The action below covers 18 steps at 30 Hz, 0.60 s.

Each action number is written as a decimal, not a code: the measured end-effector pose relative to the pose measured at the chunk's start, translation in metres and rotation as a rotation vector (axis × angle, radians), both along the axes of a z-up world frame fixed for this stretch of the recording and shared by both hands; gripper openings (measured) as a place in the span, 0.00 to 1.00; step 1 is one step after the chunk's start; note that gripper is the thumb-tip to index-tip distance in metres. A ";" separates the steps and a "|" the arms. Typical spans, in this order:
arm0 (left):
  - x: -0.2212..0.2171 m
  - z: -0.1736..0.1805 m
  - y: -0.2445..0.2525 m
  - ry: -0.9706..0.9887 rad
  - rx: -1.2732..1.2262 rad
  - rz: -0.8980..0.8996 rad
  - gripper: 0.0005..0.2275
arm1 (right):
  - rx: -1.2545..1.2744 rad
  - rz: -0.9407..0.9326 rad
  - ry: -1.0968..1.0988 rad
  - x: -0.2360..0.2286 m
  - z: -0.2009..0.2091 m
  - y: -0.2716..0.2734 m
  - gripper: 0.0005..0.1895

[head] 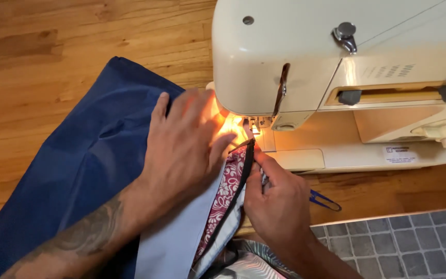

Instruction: Trimming fabric with scissors and positioning it under a sewing machine needle for stitching

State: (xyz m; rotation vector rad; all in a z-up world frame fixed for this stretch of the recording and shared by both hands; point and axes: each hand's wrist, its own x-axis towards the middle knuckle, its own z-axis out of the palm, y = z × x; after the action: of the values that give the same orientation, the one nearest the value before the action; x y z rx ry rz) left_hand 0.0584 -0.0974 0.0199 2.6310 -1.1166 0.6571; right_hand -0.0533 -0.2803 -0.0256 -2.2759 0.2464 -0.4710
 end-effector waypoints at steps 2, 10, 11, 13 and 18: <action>0.013 -0.002 -0.002 0.174 -0.068 0.084 0.18 | -0.021 0.005 0.023 0.001 -0.001 0.000 0.17; 0.073 -0.012 -0.015 0.468 0.005 0.147 0.14 | -0.039 0.001 -0.016 0.001 -0.007 -0.002 0.16; 0.081 -0.015 -0.015 0.505 0.032 0.158 0.14 | -0.026 0.013 -0.008 0.002 -0.004 -0.003 0.16; 0.088 -0.011 -0.018 0.530 0.006 0.156 0.11 | -0.013 0.011 -0.016 0.006 -0.005 -0.004 0.16; 0.098 -0.009 -0.030 0.624 -0.094 0.144 0.06 | 0.043 -0.023 0.056 0.008 -0.001 -0.009 0.17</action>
State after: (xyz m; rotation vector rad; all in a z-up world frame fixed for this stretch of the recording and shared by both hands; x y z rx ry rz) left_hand 0.1565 -0.1269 0.0107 2.5615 -0.6940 -0.1025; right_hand -0.0458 -0.2892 -0.0263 -2.2480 0.3080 -0.4103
